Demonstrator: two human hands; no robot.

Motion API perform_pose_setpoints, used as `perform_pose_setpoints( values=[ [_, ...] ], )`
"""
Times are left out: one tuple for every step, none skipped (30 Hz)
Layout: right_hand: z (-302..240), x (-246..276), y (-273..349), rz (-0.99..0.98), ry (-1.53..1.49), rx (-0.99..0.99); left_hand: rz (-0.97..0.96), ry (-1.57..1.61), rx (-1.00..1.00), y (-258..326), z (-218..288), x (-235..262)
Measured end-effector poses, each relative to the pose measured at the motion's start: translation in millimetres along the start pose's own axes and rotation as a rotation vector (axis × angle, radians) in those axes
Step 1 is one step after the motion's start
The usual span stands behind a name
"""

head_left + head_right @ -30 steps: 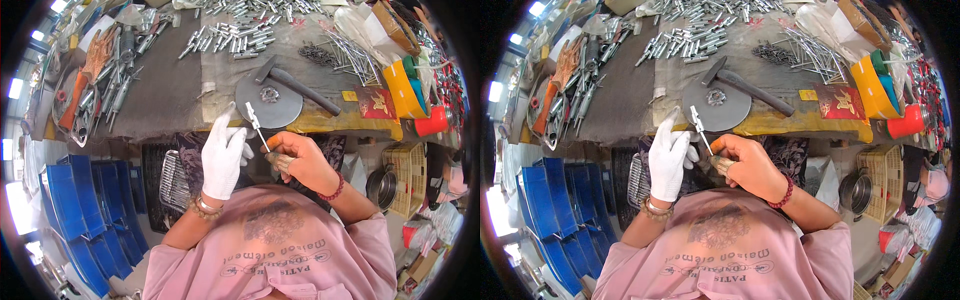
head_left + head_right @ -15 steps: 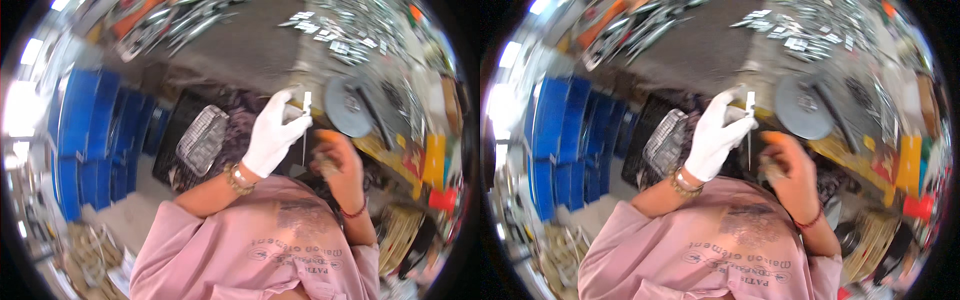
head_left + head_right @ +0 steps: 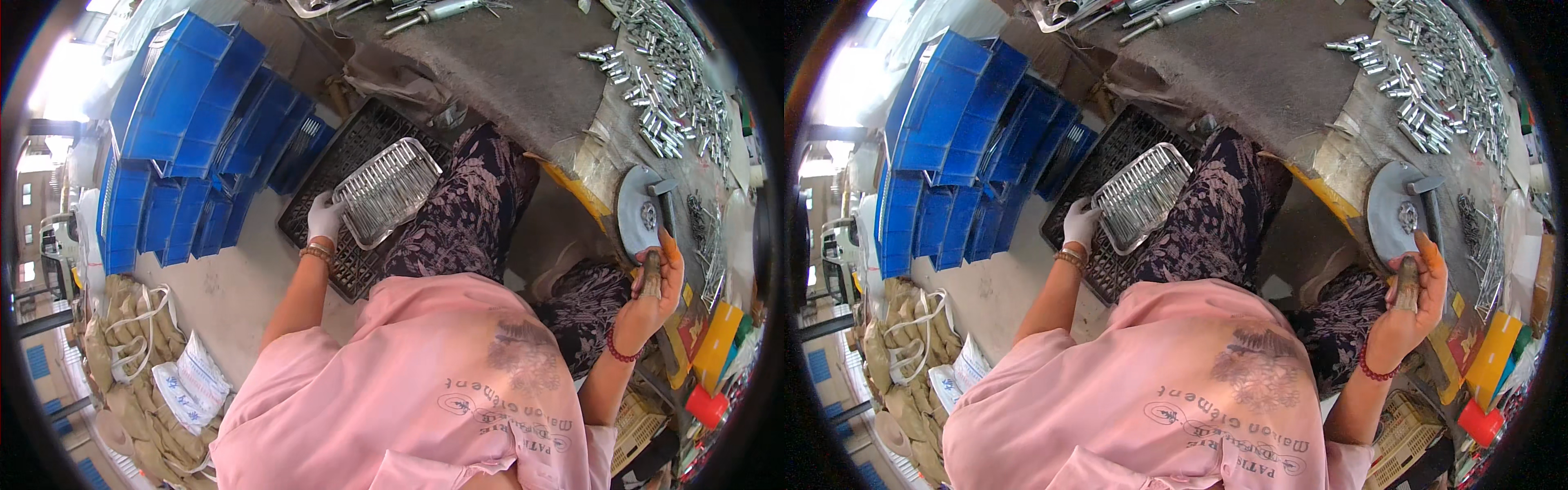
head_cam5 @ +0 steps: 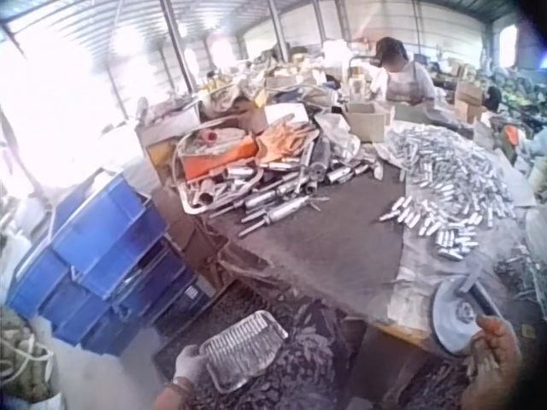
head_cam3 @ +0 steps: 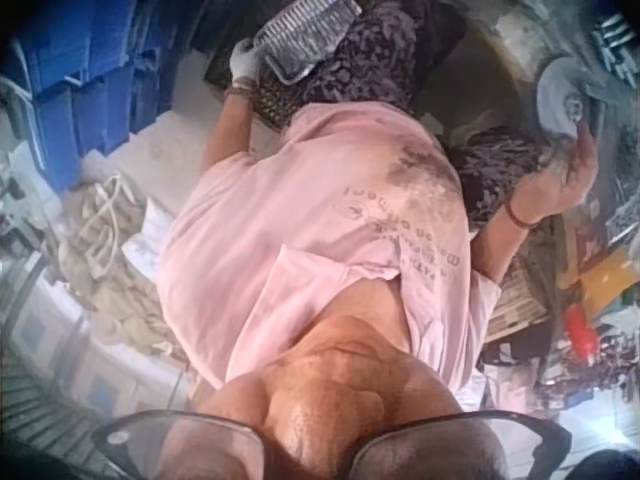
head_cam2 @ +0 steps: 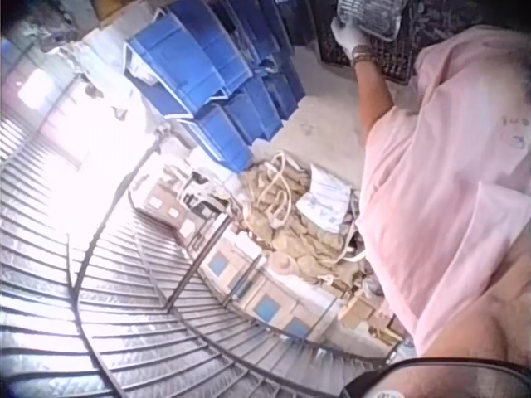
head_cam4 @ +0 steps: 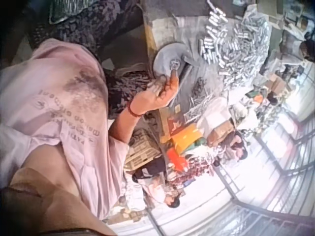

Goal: The person assembles metal hinge components by hand, using a metal plate jig to hold the parts and a hammer to tap metal pins into place.

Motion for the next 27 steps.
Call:
perform_pose_setpoints(
  values=[
    [-0.9,0.3,0.6,0.007,-0.012,-0.011,-0.001,-0.001,0.004,-1.5,-7.2,1.3],
    [-1.5,0.3,1.4,0.014,-0.024,-0.022,-0.015,0.020,0.008,-2.7,-14.6,2.1],
    [-2.6,-0.4,1.4,0.012,-0.021,-0.023,-0.028,0.044,0.011,-2.4,-18.6,1.9],
    [-3.6,-1.2,1.4,0.015,-0.034,-0.017,-0.028,0.044,0.014,-3.3,-22.3,0.6],
    [-4.1,-1.8,1.9,0.017,-0.047,-0.012,-0.056,0.016,-0.003,-6.0,-25.0,-2.1],
    [-4.2,-2.5,1.3,0.011,-0.046,-0.013,-0.079,-0.011,-0.020,-9.9,-28.8,-3.7],
    [-3.7,-2.6,0.7,0.011,-0.059,-0.021,-0.058,-0.081,-0.074,-12.9,-32.0,-6.2],
    [-3.2,-3.4,-0.1,0.010,-0.072,-0.031,-0.053,-0.083,-0.070,-14.4,-36.4,-4.4],
    [-2.7,-3.2,-0.1,0.012,-0.068,-0.031,-0.063,-0.137,-0.069,-14.5,-32.5,-8.7],
    [-2.2,-3.5,-0.4,0.019,-0.063,-0.031,-0.073,-0.192,-0.067,-14.2,-27.6,-12.0],
    [-1.4,-3.7,-1.4,0.026,-0.059,-0.032,-0.074,-0.192,-0.066,-14.7,-23.3,-14.3],
    [-0.2,-3.5,-2.0,0.025,-0.059,-0.033,-0.086,-0.278,-0.101,-15.2,-20.5,-14.6],
    [0.8,-3.5,-3.6,0.014,-0.079,-0.016,-0.098,-0.365,-0.137,-15.2,-17.1,-15.1],
    [0.7,-3.3,-5.8,0.004,-0.101,0.002,-0.097,-0.365,-0.139,-14.8,-13.6,-15.6],
    [-0.1,-0.2,-4.5,0.025,-0.097,0.005,-0.125,-0.386,-0.120,-12.8,3.8,-23.7],
    [-3.2,0.2,-3.0,0.041,-0.071,0.003,-0.144,-0.410,-0.099,-9.8,13.4,-26.4],
    [-7.5,1.5,0.0,0.063,-0.046,0.005,-0.140,-0.464,-0.174,-9.3,11.7,-25.2],
    [-11.3,1.3,5.0,0.091,-0.050,0.018,-0.136,-0.513,-0.262,-10.4,10.8,-19.8],
    [-10.7,-0.4,7.7,0.074,0.021,0.021,-0.097,-0.507,-0.259,-4.2,28.7,-20.5],
    [-10.5,1.7,6.3,0.081,0.097,0.022,-0.075,-0.494,-0.269,1.1,49.5,-23.9],
    [-14.8,-9.4,0.1,-0.015,0.055,0.034,0.078,-0.359,-0.189,-18.0,-1.9,15.7],
    [-9.7,-4.2,5.0,0.015,0.082,0.031,0.081,-0.380,-0.337,-10.5,67.7,-18.3],
    [-11.5,-8.4,6.1,-0.015,0.013,0.029,0.144,-0.344,-0.469,-11.2,96.5,-12.6],
    [-14.1,-14.6,6.8,-0.056,-0.055,0.029,0.216,-0.304,-0.593,-18.6,119.9,-6.9],
    [-18.5,-18.7,9.4,-0.064,-0.068,0.011,0.214,-0.232,-0.574,-23.8,152.4,-12.1],
    [-21.4,-16.7,12.1,-0.060,-0.091,-0.010,0.203,-0.166,-0.566,-27.2,197.2,-19.7],
    [-26.4,-15.2,14.1,-0.070,-0.084,-0.011,0.132,-0.055,-0.608,-16.1,250.4,-31.7]
  ],
)
Point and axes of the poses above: each hand's wrist, its own y-axis away from the middle knuckle, its own x-axis out of the back of the hand, z = x × y, the point moved 2 cm from there along -y, towards the middle knuckle, and after that the axes turned 13 degrees about -x, right-handed, at the moved point
